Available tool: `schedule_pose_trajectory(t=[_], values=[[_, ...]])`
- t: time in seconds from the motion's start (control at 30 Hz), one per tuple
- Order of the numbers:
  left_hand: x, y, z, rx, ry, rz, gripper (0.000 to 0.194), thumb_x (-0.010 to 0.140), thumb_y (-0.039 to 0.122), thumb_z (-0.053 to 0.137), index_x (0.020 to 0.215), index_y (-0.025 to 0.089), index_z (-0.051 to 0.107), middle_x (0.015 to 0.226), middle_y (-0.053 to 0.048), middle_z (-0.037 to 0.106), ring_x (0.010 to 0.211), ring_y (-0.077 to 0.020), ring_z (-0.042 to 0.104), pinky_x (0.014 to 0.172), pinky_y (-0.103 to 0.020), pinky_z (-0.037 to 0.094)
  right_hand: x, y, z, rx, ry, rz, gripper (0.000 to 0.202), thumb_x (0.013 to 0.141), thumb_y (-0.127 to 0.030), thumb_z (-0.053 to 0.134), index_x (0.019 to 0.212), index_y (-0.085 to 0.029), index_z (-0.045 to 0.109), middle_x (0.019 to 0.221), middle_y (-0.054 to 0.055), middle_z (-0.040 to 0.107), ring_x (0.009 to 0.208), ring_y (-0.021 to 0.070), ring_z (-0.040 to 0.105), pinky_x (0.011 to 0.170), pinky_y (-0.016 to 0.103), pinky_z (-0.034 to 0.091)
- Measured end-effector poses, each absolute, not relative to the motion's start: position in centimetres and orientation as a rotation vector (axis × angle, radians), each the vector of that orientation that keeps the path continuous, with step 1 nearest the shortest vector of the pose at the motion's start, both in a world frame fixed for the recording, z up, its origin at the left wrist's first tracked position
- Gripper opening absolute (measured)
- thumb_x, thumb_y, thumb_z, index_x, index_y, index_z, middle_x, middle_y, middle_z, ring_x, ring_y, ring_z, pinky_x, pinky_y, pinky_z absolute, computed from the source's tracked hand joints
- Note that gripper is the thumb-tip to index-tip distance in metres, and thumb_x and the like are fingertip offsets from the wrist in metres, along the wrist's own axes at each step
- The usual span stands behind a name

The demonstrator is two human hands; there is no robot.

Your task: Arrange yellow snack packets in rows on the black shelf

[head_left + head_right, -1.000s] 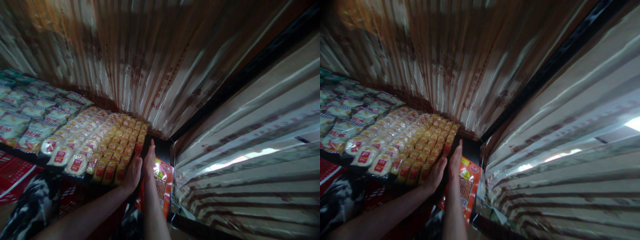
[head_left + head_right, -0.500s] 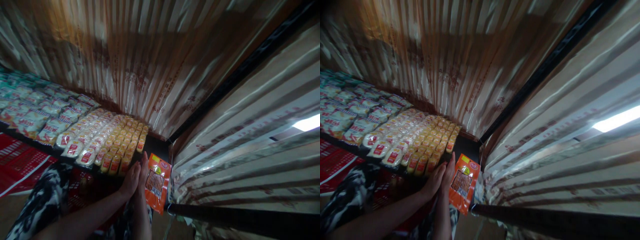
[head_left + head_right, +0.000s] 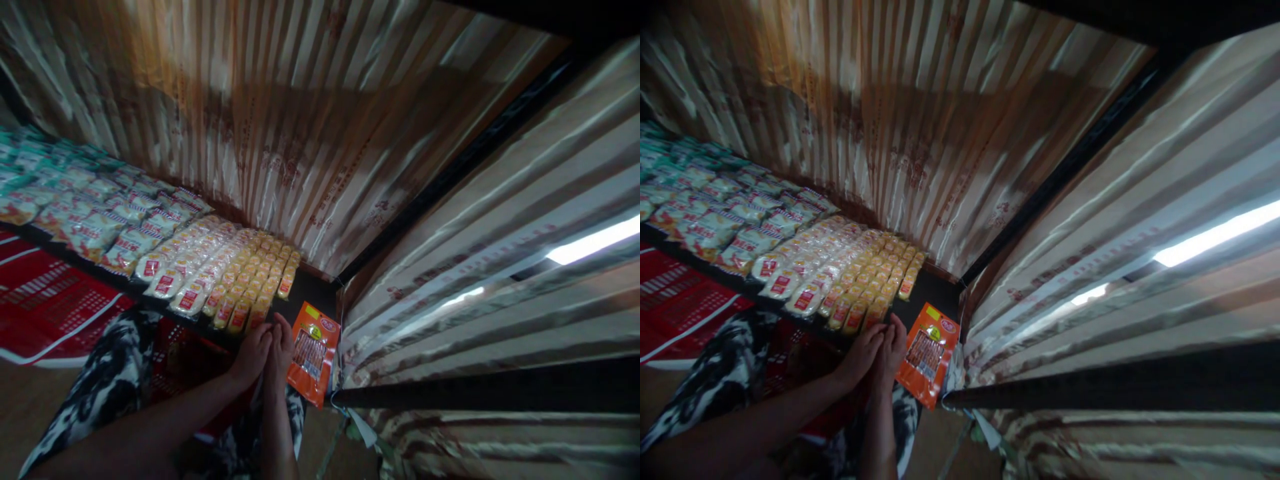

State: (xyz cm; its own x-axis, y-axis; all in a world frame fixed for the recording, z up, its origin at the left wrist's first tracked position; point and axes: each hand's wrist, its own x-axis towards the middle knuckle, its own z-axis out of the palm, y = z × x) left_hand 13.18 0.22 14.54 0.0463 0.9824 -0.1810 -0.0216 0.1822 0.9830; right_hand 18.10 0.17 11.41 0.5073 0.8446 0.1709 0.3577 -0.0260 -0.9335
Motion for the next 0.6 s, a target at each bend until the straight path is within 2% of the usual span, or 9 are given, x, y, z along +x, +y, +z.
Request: schedule_pose_trajectory(t=[0.1,0.2,0.4,0.6], values=[[10.5,0.1,14.1,1.175,1.294,0.909,0.024,0.076,0.020,0.044,0.082,0.023,0.066,0.090,-0.004,0.071,0.098,-0.0204,0.063,0.093,-0.029,0.046,17.4,-0.4,10.3,-1.630,-0.991,0.577,0.031,0.086,-0.034,0.042,0.102,-0.018,0.064,0.103,0.009,0.067,0.092,0.0217,0.063,0.082,0.038,0.051],[8.5,-0.4,13.7,1.236,1.342,0.830,0.021,0.072,0.012,0.043,0.077,0.018,0.063,0.084,-0.005,0.071,0.085,-0.0182,0.065,0.086,-0.029,0.048,16.4,-1.7,9.4,-1.612,-0.980,0.605,0.030,0.080,-0.031,0.042,0.095,-0.016,0.064,0.093,0.010,0.068,0.086,0.0216,0.064,0.080,0.036,0.051],[6.9,-1.4,12.3,1.323,1.369,0.775,0.020,0.073,0.008,0.043,0.076,0.018,0.059,0.081,-0.002,0.069,0.082,-0.0154,0.063,0.083,-0.025,0.047,14.7,-3.9,8.8,-1.525,-1.096,0.525,0.022,0.080,-0.021,0.042,0.088,-0.018,0.062,0.086,0.006,0.066,0.083,0.0173,0.062,0.078,0.031,0.050],[5.9,-1.9,10.1,1.392,1.427,0.753,0.018,0.072,0.008,0.041,0.074,0.017,0.056,0.078,-0.003,0.065,0.078,-0.0155,0.061,0.078,-0.025,0.046,13.6,-4.5,8.9,-1.493,-1.222,0.433,0.021,0.082,-0.016,0.041,0.085,-0.018,0.062,0.081,0.004,0.065,0.079,0.0151,0.061,0.075,0.028,0.049]])
